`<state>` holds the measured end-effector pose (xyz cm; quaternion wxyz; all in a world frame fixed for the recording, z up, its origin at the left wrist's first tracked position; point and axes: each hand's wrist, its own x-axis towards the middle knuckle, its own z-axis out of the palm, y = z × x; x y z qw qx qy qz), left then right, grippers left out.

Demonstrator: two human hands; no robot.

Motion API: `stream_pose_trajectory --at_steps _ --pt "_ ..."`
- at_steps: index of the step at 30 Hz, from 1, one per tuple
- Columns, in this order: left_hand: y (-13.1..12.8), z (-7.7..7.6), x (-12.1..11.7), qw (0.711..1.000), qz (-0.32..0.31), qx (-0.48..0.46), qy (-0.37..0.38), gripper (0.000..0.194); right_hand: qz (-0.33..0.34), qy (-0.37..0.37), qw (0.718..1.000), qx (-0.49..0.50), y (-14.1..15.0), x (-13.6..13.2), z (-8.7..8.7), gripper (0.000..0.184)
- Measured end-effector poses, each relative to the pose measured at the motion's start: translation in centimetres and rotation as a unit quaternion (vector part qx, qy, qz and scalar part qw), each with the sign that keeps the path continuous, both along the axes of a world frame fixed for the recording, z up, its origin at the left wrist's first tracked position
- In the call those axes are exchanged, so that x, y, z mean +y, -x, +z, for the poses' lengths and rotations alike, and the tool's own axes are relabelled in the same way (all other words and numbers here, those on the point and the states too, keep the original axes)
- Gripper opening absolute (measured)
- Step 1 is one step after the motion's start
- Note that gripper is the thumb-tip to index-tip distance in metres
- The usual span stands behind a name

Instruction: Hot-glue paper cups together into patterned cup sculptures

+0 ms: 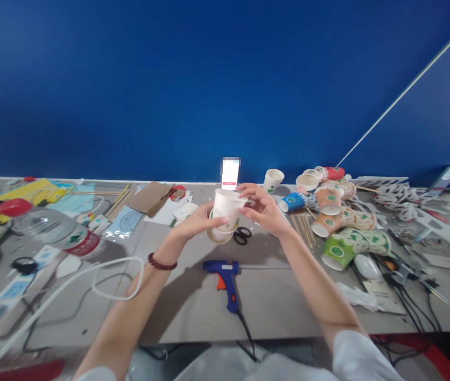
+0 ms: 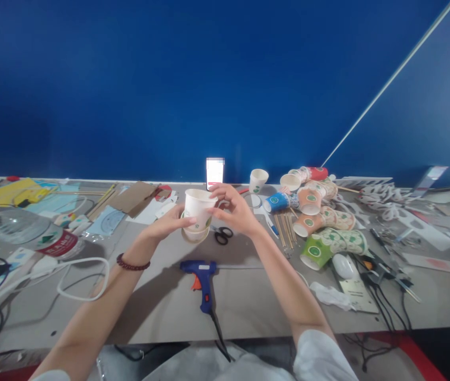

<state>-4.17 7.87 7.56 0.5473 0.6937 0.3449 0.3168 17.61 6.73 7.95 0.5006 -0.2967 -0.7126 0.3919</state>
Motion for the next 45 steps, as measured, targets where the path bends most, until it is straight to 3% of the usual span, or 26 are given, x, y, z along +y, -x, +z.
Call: stream_pose_trajectory --at_steps 3,6,10,15,20,30,36,45 --pt "0.0 -0.2 0.2 0.999 0.046 -0.011 -0.007 0.066 -0.082 -0.009 0.996 -0.02 -0.4 -0.8 0.9 0.028" --pt "0.0 -0.6 0.6 0.996 0.084 -0.015 -0.031 0.061 -0.151 -0.013 0.985 -0.08 -0.8 -2.3 2.1 0.016" --pt "0.0 -1.4 1.1 0.987 0.127 -0.029 -0.098 0.055 -0.096 0.055 0.954 -0.278 -0.7 -5.3 2.8 0.024" --pt "0.2 -2.2 1.5 0.979 0.145 -0.067 -0.128 0.059 -0.034 0.146 0.903 -0.402 0.6 -9.5 -0.1 0.032" --pt "0.7 -2.4 1.6 0.977 0.128 -0.075 -0.154 0.062 -0.073 0.201 0.849 -0.483 2.0 -12.8 -3.8 0.041" --pt "1.0 -2.1 1.6 0.973 0.119 -0.029 -0.198 0.066 -0.138 0.194 0.783 -0.575 5.4 -13.6 -6.9 0.05" --pt "1.1 -2.0 1.7 0.968 0.139 -0.015 -0.207 0.067 -0.156 0.2 0.79 -0.558 5.1 -14.0 -7.6 0.037" --pt "1.6 -1.5 2.0 0.965 0.164 -0.03 -0.205 0.062 -0.204 0.238 0.86 -0.401 3.6 -15.0 -8.9 0.035"
